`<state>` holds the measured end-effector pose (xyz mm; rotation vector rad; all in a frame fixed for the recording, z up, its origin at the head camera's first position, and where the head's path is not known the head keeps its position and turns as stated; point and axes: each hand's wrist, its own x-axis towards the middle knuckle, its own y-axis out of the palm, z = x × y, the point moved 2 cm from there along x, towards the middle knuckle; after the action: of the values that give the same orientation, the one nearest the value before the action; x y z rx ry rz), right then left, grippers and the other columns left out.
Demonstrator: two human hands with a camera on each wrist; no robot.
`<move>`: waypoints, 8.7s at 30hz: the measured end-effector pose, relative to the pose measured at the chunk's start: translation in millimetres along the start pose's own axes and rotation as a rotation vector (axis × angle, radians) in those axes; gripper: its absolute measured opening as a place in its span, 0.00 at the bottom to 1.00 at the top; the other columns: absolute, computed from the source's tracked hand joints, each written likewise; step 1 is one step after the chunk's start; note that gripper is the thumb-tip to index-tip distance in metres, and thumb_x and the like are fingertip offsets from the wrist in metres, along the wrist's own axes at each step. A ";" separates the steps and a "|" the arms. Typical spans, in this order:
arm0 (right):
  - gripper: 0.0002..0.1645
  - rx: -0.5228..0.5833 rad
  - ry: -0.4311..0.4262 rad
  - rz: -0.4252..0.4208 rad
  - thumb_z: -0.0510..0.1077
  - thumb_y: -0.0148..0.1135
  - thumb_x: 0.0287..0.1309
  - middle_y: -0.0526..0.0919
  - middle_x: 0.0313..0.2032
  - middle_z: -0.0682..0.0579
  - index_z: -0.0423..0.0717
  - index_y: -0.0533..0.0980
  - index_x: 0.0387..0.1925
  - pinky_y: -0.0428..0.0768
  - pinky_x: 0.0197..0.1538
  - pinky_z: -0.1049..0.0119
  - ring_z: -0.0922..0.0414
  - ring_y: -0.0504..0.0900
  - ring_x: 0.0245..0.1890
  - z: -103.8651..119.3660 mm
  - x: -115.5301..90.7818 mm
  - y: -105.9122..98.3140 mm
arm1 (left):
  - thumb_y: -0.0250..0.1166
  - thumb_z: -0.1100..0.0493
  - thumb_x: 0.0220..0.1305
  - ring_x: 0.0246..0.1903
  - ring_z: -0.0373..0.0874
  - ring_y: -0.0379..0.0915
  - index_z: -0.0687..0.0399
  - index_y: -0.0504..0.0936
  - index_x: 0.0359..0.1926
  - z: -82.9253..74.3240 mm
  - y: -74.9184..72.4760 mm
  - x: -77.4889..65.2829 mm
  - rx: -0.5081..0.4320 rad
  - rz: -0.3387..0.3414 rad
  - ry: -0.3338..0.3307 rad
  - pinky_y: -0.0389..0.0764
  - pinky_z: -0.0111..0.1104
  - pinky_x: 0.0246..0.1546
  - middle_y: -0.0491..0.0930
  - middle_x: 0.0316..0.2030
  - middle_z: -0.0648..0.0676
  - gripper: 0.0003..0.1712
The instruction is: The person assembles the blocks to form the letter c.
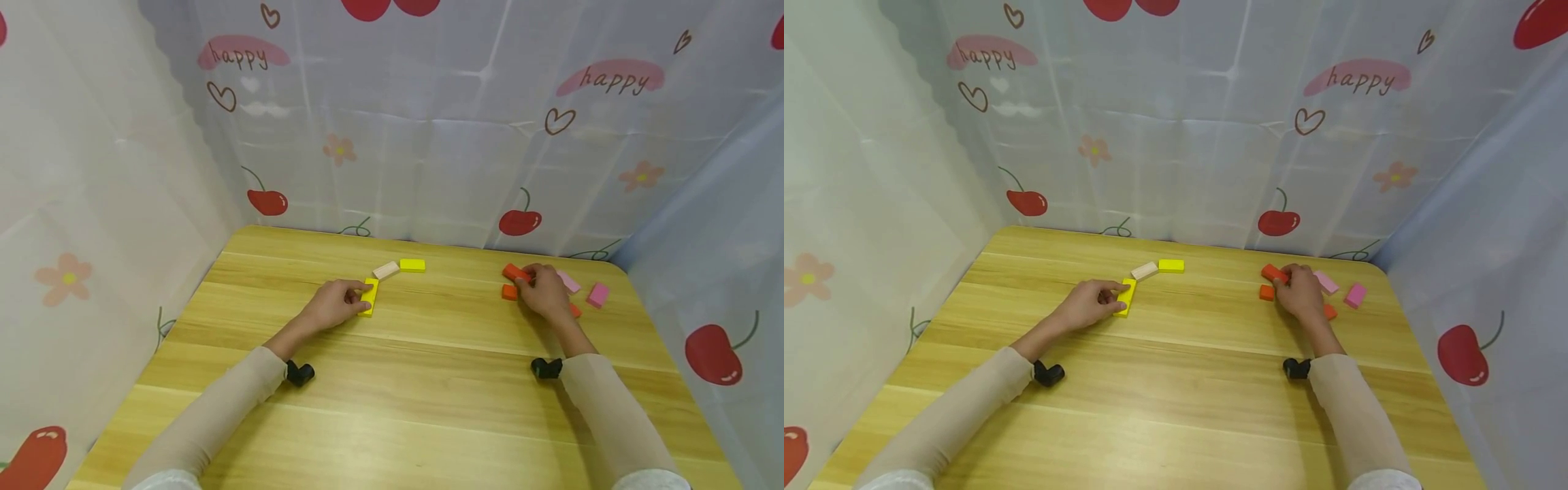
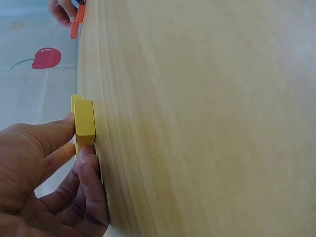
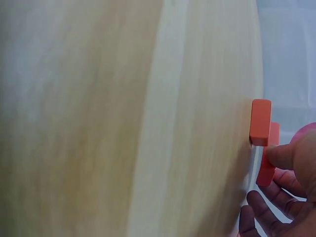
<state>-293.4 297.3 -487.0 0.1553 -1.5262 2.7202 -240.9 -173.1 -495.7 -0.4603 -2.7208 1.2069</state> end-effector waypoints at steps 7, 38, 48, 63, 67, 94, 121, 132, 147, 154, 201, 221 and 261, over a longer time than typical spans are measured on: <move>0.25 0.014 -0.010 0.035 0.46 0.57 0.80 0.77 0.58 0.28 0.30 0.75 0.65 0.76 0.57 0.39 0.37 0.77 0.50 8.0 2.2 2.1 | 0.72 0.49 0.74 0.29 0.41 0.74 0.47 0.84 0.70 0.3 -0.2 -0.3 0.005 -0.004 0.003 0.73 0.31 0.29 0.87 0.37 0.49 0.27; 0.23 0.007 -0.132 0.037 0.42 0.61 0.76 0.80 0.52 0.28 0.27 0.78 0.61 0.76 0.58 0.39 0.37 0.79 0.48 45.8 16.6 26.4 | 0.71 0.48 0.74 0.29 0.40 0.74 0.45 0.84 0.70 2.2 2.1 -0.1 0.018 -0.014 0.008 0.72 0.31 0.29 0.87 0.36 0.48 0.27; 0.21 -0.017 -0.147 0.063 0.43 0.62 0.76 0.80 0.51 0.31 0.30 0.78 0.59 0.77 0.57 0.40 0.38 0.79 0.48 59.3 21.6 38.9 | 0.71 0.48 0.74 0.29 0.40 0.74 0.45 0.83 0.70 1.5 1.4 -0.5 0.020 -0.012 0.014 0.72 0.30 0.29 0.87 0.37 0.48 0.27; 0.24 -0.033 -0.175 0.082 0.45 0.64 0.75 0.81 0.53 0.32 0.30 0.78 0.61 0.77 0.58 0.41 0.37 0.79 0.51 84.1 21.2 54.1 | 0.72 0.49 0.74 0.30 0.40 0.75 0.46 0.84 0.70 0.7 1.9 -0.5 0.025 -0.010 0.002 0.74 0.31 0.31 0.87 0.37 0.49 0.27; 0.23 -0.024 -0.186 0.072 0.45 0.64 0.75 0.82 0.54 0.32 0.31 0.79 0.61 0.77 0.59 0.41 0.37 0.79 0.51 90.0 20.7 58.4 | 0.71 0.49 0.74 0.30 0.40 0.75 0.46 0.84 0.70 1.4 2.5 -0.3 0.024 -0.011 0.001 0.74 0.32 0.31 0.87 0.38 0.49 0.26; 0.22 0.023 -0.205 0.129 0.46 0.66 0.75 0.81 0.55 0.35 0.36 0.80 0.62 0.76 0.59 0.42 0.38 0.76 0.55 118.2 21.6 76.8 | 0.72 0.48 0.73 0.30 0.39 0.75 0.45 0.85 0.69 2.5 2.6 0.1 0.023 -0.020 0.001 0.74 0.31 0.32 0.87 0.37 0.48 0.26; 0.22 0.041 -0.186 0.146 0.47 0.68 0.73 0.82 0.53 0.39 0.40 0.81 0.62 0.75 0.59 0.43 0.40 0.75 0.55 119.8 23.9 80.2 | 0.72 0.49 0.74 0.30 0.40 0.75 0.46 0.84 0.69 0.8 1.7 0.2 0.016 -0.018 0.003 0.74 0.31 0.32 0.87 0.36 0.49 0.26; 0.30 0.092 -0.190 0.152 0.49 0.69 0.71 0.82 0.57 0.37 0.37 0.77 0.67 0.77 0.65 0.42 0.40 0.79 0.57 111.5 23.2 74.2 | 0.72 0.49 0.73 0.31 0.40 0.76 0.46 0.84 0.69 0.1 1.2 0.6 0.020 -0.013 -0.005 0.75 0.31 0.31 0.87 0.37 0.49 0.26; 0.22 0.136 -0.185 -0.034 0.45 0.63 0.76 0.82 0.57 0.32 0.35 0.81 0.61 0.74 0.66 0.35 0.34 0.78 0.60 44.8 -0.8 17.1 | 0.74 0.48 0.71 0.34 0.41 0.79 0.47 0.85 0.68 3.4 -2.3 2.1 0.008 -0.010 -0.014 0.78 0.32 0.35 0.89 0.41 0.51 0.27; 0.21 0.098 -0.176 -0.083 0.45 0.60 0.77 0.82 0.57 0.31 0.34 0.80 0.60 0.68 0.66 0.34 0.33 0.75 0.60 6.8 -19.6 -12.7 | 0.74 0.49 0.71 0.35 0.41 0.80 0.47 0.85 0.68 3.3 -2.4 3.0 -0.001 -0.001 -0.020 0.78 0.31 0.35 0.90 0.41 0.51 0.27; 0.18 -0.012 -0.298 -0.024 0.32 0.74 0.63 0.86 0.48 0.33 0.30 0.80 0.52 0.70 0.50 0.74 0.36 0.83 0.48 -65.6 -82.3 -53.0 | 0.75 0.49 0.71 0.34 0.41 0.79 0.48 0.87 0.66 5.4 -3.9 7.1 -0.011 0.017 0.001 0.78 0.32 0.34 0.89 0.40 0.51 0.25; 0.20 0.034 -0.192 0.050 0.46 0.72 0.70 0.85 0.47 0.39 0.36 0.79 0.54 0.73 0.45 0.72 0.50 0.79 0.44 -45.0 -90.4 -37.7 | 0.74 0.50 0.71 0.36 0.42 0.80 0.47 0.86 0.67 1.1 -4.2 4.4 -0.018 0.025 -0.012 0.79 0.33 0.36 0.89 0.42 0.52 0.26; 0.19 0.078 -0.232 0.174 0.45 0.74 0.69 0.85 0.48 0.42 0.38 0.79 0.53 0.78 0.59 0.44 0.46 0.82 0.51 27.4 -92.4 -4.3 | 0.73 0.49 0.72 0.35 0.42 0.80 0.46 0.85 0.68 2.5 -4.0 2.3 -0.016 0.013 -0.006 0.79 0.33 0.34 0.89 0.41 0.51 0.26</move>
<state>-199.0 279.2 -478.1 0.3692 -1.5547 2.9918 -244.6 -176.6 -494.5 -0.4780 -2.7381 1.1928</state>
